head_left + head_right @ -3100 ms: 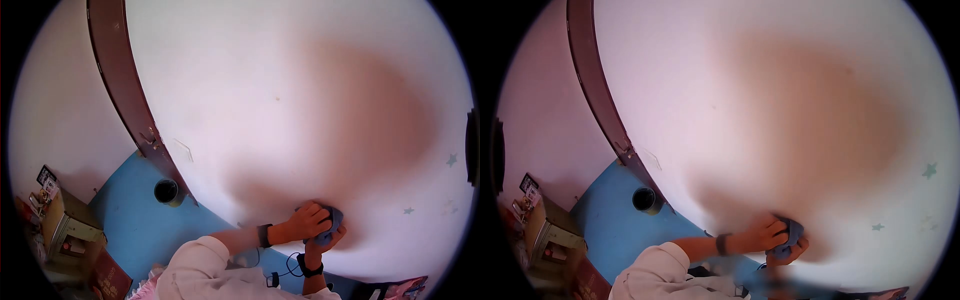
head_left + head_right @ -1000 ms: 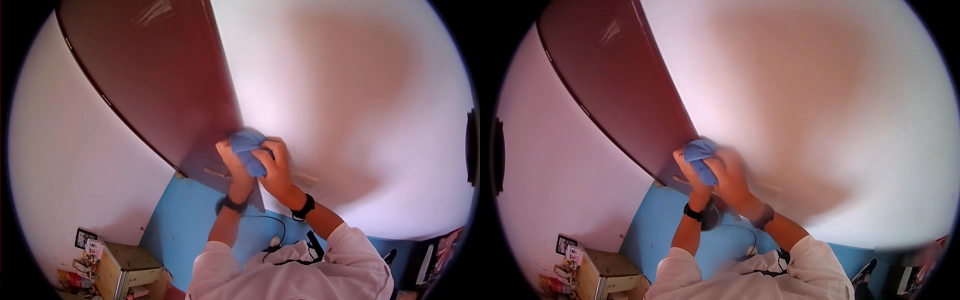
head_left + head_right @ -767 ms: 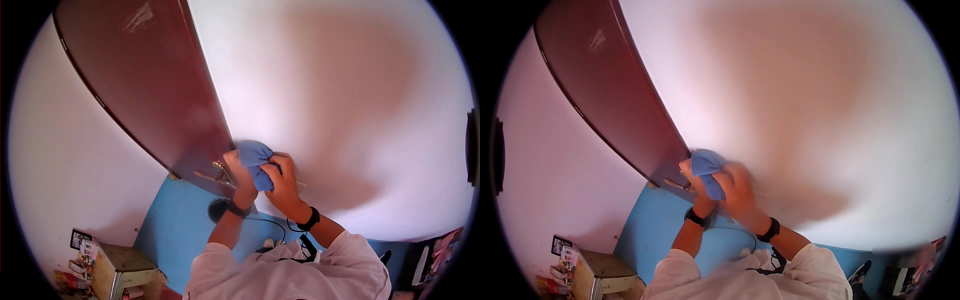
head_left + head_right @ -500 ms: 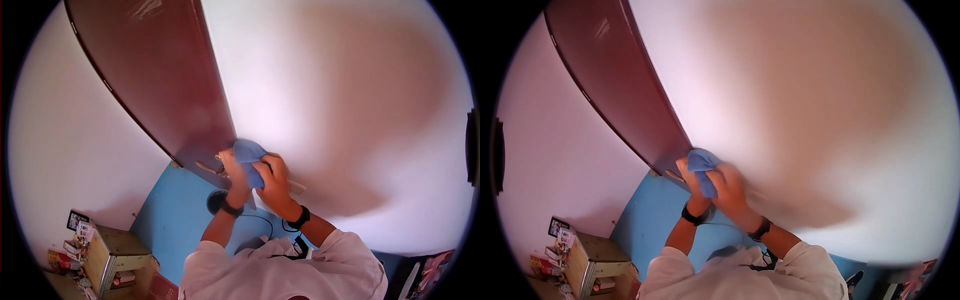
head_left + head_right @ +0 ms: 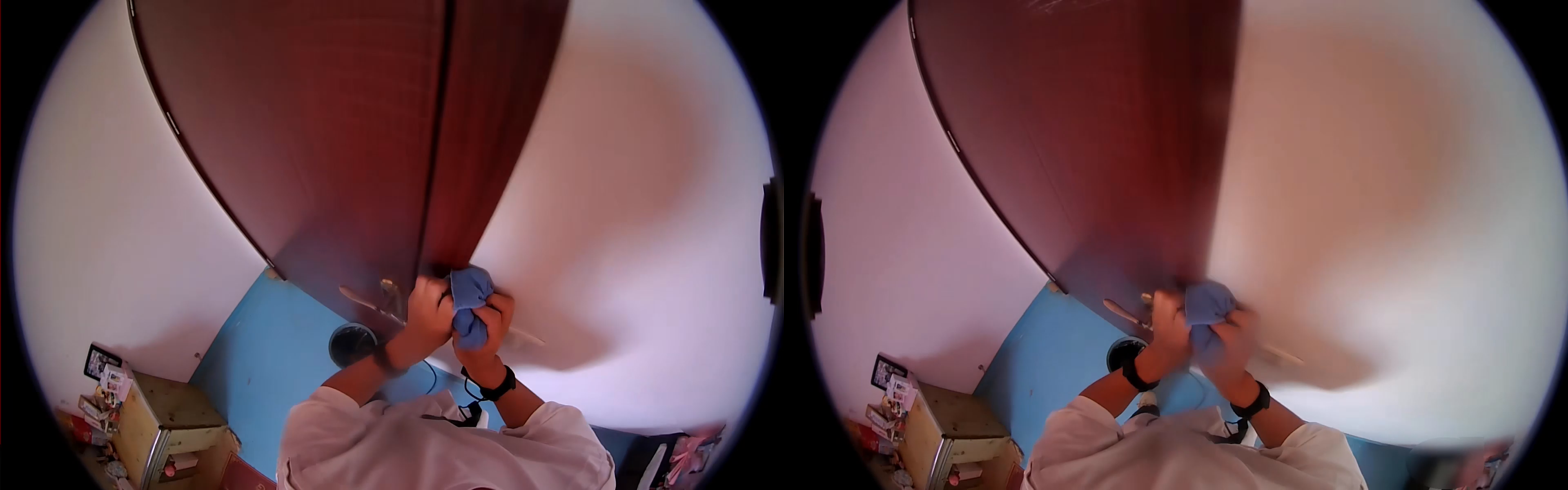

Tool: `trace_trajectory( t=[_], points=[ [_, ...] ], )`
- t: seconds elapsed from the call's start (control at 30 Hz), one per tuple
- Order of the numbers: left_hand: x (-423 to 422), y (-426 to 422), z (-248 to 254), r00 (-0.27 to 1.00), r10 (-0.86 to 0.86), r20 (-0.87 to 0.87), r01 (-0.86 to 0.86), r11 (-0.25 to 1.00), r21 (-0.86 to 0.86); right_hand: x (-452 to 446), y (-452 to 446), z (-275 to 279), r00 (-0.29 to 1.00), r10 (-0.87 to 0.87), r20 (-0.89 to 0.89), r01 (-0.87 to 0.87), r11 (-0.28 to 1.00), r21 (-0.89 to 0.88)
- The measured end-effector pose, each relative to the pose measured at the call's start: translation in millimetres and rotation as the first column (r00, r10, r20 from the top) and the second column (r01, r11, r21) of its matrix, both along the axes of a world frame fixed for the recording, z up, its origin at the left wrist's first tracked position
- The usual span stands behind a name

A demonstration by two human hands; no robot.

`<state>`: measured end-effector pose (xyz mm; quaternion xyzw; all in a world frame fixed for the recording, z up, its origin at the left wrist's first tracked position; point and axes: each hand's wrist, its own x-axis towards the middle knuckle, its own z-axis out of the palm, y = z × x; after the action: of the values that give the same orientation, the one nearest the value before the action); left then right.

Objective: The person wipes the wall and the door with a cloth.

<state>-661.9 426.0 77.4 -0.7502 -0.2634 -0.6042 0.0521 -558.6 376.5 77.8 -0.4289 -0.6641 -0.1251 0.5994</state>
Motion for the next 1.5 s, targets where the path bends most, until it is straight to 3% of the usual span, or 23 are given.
trace_trajectory(
  t=[0.07, 0.17, 0.3, 0.4, 0.5, 0.83, 1.0, 1.1, 1.23, 1.4, 1.5],
  points=[
    [-19.6, 13.0, 5.6, 0.996, -0.065, 0.054, 0.065, 0.998, 0.001, -19.1, 7.7, 2.5, 0.996, -0.088, 0.021, 0.088, 0.996, 0.012],
    [-32.1, 35.8, -17.1, 0.953, -0.297, -0.048, 0.297, 0.955, -0.021, -38.7, 10.2, -6.7, 0.972, -0.234, 0.030, 0.233, 0.972, 0.029],
    [-41.9, 42.4, -10.1, 0.936, -0.351, 0.017, 0.349, 0.934, 0.072, -52.5, 15.6, -23.2, 0.936, -0.353, 0.010, 0.350, 0.932, 0.090],
    [-46.5, 46.9, -19.6, 0.916, -0.401, 0.034, 0.399, 0.916, 0.055, -61.0, 12.5, -31.4, 0.892, -0.450, 0.043, 0.448, 0.892, 0.058],
    [-54.6, 48.2, -26.3, 0.890, -0.449, 0.078, 0.454, 0.888, -0.070, -75.4, 19.1, -33.2, 0.855, -0.514, 0.072, 0.505, 0.856, 0.110],
    [-84.3, 73.3, -76.5, 0.880, -0.472, 0.054, 0.466, 0.835, -0.291, -111.7, 33.8, -60.3, 0.875, -0.463, 0.142, 0.467, 0.884, 0.009],
    [-114.0, 84.5, -59.3, 0.948, -0.314, 0.058, 0.319, 0.915, -0.249, -137.0, 49.5, -52.7, 0.939, -0.344, -0.011, 0.334, 0.919, -0.207],
    [-131.0, 94.7, -55.7, 0.955, -0.288, 0.071, 0.296, 0.937, -0.187, -146.7, 64.3, -46.6, 0.967, -0.255, 0.027, 0.256, 0.951, -0.176],
    [-156.8, 105.0, -47.9, 0.968, -0.226, 0.109, 0.245, 0.943, -0.227, -163.0, 83.3, -40.5, 0.989, -0.130, 0.066, 0.142, 0.958, -0.248],
    [-173.2, 113.2, -10.3, 0.963, -0.254, 0.092, 0.270, 0.923, -0.275, -176.7, 99.2, -6.4, 0.988, -0.139, 0.061, 0.147, 0.976, -0.161],
    [-161.1, 113.3, 1.5, 0.948, -0.300, 0.105, 0.316, 0.926, -0.208, -166.2, 94.6, 1.9, 0.986, -0.164, 0.025, 0.166, 0.980, -0.112]
  ],
)
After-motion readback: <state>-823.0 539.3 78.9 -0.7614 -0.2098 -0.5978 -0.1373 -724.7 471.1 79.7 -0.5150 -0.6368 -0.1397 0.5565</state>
